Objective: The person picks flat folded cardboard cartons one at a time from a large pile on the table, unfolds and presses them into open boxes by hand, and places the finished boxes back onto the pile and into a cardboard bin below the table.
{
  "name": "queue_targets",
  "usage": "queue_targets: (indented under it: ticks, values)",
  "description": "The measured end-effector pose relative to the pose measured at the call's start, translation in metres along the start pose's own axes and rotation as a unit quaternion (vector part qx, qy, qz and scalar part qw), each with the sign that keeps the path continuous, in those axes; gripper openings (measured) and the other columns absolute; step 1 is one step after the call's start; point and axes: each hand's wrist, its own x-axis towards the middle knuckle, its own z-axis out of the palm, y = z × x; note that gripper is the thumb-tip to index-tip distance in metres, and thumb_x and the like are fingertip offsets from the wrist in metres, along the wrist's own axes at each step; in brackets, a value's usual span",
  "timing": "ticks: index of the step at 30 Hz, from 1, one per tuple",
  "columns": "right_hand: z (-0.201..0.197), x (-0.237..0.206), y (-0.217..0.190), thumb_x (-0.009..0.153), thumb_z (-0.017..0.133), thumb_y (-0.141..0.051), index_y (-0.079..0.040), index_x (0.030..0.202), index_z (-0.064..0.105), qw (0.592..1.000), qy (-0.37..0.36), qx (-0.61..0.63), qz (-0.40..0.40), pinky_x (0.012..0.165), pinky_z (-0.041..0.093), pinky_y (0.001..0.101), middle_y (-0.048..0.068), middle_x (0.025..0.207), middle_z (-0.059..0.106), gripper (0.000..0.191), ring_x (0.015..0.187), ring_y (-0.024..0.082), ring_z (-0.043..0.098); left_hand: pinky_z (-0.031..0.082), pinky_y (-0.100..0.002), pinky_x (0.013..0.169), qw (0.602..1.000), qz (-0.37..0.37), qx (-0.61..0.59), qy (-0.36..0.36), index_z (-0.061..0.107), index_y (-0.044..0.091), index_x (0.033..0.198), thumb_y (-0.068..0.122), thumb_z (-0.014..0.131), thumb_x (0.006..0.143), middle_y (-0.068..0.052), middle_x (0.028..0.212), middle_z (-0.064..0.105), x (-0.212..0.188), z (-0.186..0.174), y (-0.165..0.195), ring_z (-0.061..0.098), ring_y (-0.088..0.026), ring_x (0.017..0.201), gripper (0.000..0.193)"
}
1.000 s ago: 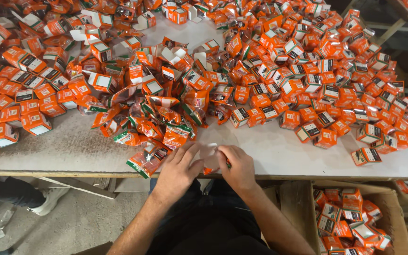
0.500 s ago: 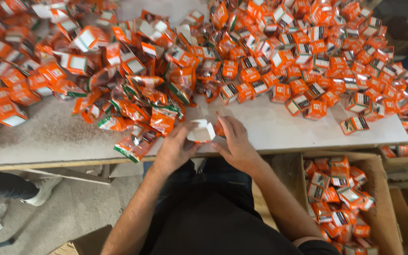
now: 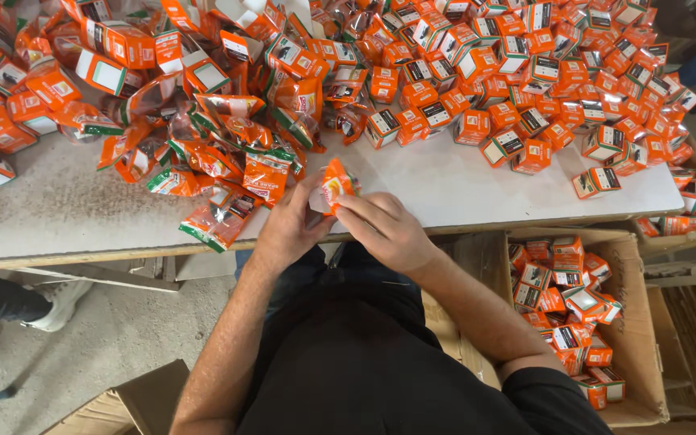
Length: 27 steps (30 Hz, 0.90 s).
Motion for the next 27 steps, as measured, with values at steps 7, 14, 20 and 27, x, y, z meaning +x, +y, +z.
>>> queue_targets:
  ticks: [7,14,20,27]
  values:
    - [0.013,0.008,0.021,0.096,0.069,-0.001,-0.004,0.121,0.064,0.969,-0.084,0.160,0.167,0.093,0.052,0.0412,0.007,0.113,0.067,0.026,0.102,0.031,0.062,0.061,-0.037,0.088,0.985,0.148,0.076,0.044,0.057,0.007,0.134,0.007,0.084,0.079,-0.015,0.129,0.064,-0.001,-0.001,0.003,0.068,-0.034,0.108,0.061]
    - [0.031,0.004,0.021,0.091,0.077,-0.011,-0.008,0.112,0.073,0.991,-0.001,-0.004,0.134,0.099,0.045,0.0440,0.004,0.119,0.065,0.022,0.111,0.032,0.053,0.057,-0.045,0.086,0.976,0.134,0.168,0.041,0.058,0.003,0.128,0.011,0.088,0.075,-0.016,0.115,0.058,0.000,0.003,0.010,0.063,-0.036,0.104,0.062]
    - [0.022,-0.008,0.012,0.087,0.080,-0.028,-0.005,0.116,0.072,0.984,-0.081,-0.030,0.155,0.104,0.037,0.0535,0.013,0.127,0.053,0.037,0.123,0.037,0.047,0.055,-0.046,0.089,0.956,0.151,0.177,0.176,0.055,0.003,0.123,0.023,0.089,0.071,-0.018,0.116,0.056,-0.014,0.014,0.000,0.061,-0.039,0.106,0.065]
    - [0.042,-0.007,0.005,0.091,0.077,-0.027,-0.005,0.124,0.070,0.986,-0.073,-0.035,0.147,0.110,0.037,0.0540,0.019,0.127,0.049,0.040,0.128,0.042,0.044,0.053,-0.046,0.106,0.925,0.288,0.208,0.137,0.064,0.002,0.129,0.010,0.080,0.084,-0.012,0.131,0.064,-0.023,-0.003,0.001,0.060,-0.035,0.126,0.048]
